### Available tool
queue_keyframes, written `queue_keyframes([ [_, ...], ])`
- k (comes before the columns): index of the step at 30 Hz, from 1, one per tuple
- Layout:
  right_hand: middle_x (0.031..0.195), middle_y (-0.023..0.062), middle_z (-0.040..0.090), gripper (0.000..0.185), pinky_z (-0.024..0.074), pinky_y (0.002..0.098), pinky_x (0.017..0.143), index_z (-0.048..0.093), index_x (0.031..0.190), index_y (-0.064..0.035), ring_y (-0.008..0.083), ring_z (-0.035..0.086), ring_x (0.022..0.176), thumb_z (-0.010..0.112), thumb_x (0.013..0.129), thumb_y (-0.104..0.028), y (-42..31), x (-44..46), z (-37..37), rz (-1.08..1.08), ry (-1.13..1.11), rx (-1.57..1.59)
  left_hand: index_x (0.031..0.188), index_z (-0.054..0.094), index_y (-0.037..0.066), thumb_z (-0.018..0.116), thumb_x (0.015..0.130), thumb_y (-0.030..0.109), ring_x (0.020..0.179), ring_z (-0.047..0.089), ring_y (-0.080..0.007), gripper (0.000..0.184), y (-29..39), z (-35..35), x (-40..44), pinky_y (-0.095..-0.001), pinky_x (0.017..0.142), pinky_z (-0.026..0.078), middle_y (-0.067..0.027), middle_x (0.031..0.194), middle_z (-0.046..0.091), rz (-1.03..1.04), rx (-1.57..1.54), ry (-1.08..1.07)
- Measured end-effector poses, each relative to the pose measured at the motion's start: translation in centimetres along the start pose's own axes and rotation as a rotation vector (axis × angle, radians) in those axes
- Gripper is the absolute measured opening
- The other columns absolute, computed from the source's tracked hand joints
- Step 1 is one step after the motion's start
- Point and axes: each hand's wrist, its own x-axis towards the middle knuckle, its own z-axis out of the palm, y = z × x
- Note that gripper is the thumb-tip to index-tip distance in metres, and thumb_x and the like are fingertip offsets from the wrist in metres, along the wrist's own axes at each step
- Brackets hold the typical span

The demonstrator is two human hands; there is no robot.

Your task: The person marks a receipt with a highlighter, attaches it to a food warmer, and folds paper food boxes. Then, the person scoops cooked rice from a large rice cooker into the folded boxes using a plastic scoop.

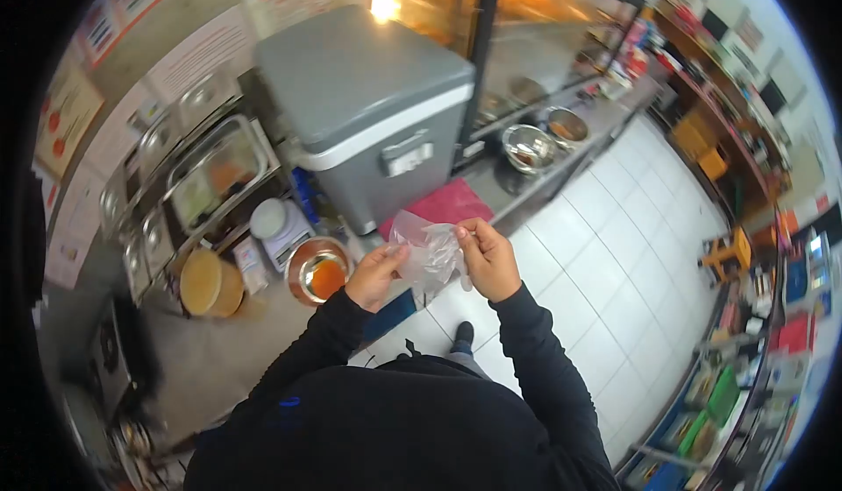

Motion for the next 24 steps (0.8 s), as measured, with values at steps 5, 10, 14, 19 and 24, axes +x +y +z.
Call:
queue_keyframes([
  [5, 0.062, -0.0070, 0.047, 0.018, 0.0286, 0.0191, 0.046, 0.058, 0.094, -0.0032, 0.0006, 0.035, 0.051, 0.051, 0.095, -0.019, 2.7, -3.3, -10.7, 0.034, 0.223, 0.017, 0.099, 0.059, 0.005, 0.051, 0.094, 0.022, 0.087, 0.058, -0.0111, 0.019, -1.5, 6.6, 5.4, -0.0262, 0.082, 0.044, -0.0029, 0.094, 0.062, -0.035, -0.117, -0.131],
  [10, 0.065, -0.0059, 0.050, 0.017, 0.0304, 0.0186, 0.049, 0.059, 0.094, -0.0012, 0.0004, 0.037, 0.055, 0.054, 0.094, -0.017, 4.1, -6.0, -22.9, 0.121, 0.304, -0.044, 0.110, 0.054, 0.004, 0.048, 0.095, 0.022, 0.095, 0.058, -0.0149, 0.024, -4.4, 15.9, 12.3, -0.0280, 0.080, 0.046, -0.0050, 0.102, 0.062, -0.251, -0.115, -0.393],
  [14, 0.071, -0.0021, 0.057, 0.017, 0.0378, 0.0188, 0.056, 0.062, 0.093, 0.0010, 0.0026, 0.046, 0.062, 0.057, 0.091, -0.015, 4.3, -7.7, -31.4, 0.059, 0.315, -0.146, 0.123, 0.050, 0.003, 0.056, 0.091, 0.021, 0.090, 0.060, -0.0125, 0.037, -10.5, 24.6, 16.6, -0.0245, 0.071, 0.046, -0.0056, 0.106, 0.062, -0.381, 0.217, -0.624],
  [19, 0.074, -0.0002, 0.062, 0.019, 0.0424, 0.0210, 0.061, 0.065, 0.093, 0.0004, 0.0049, 0.051, 0.067, 0.058, 0.090, -0.017, 4.5, -9.1, -41.6, 0.172, 0.321, -0.275, 0.096, 0.063, 0.004, 0.064, 0.085, 0.013, 0.082, 0.061, -0.0077, 0.014, -13.8, 32.1, 21.7, -0.0199, 0.067, 0.044, -0.0033, 0.088, 0.067, -0.363, 0.325, -0.713],
  [24, 0.083, 0.0094, 0.059, 0.033, 0.0443, 0.0273, 0.060, 0.060, 0.109, -0.0011, 0.0161, 0.051, 0.063, 0.065, 0.084, -0.022, 5.6, -8.7, -46.6, 0.076, 0.686, -0.840, 0.091, 0.063, 0.003, 0.064, 0.085, 0.012, 0.076, 0.058, -0.0059, 0.011, -16.6, 37.6, 26.9, -0.0188, 0.067, 0.043, -0.0018, 0.084, 0.066, -0.185, 0.341, -0.664],
])
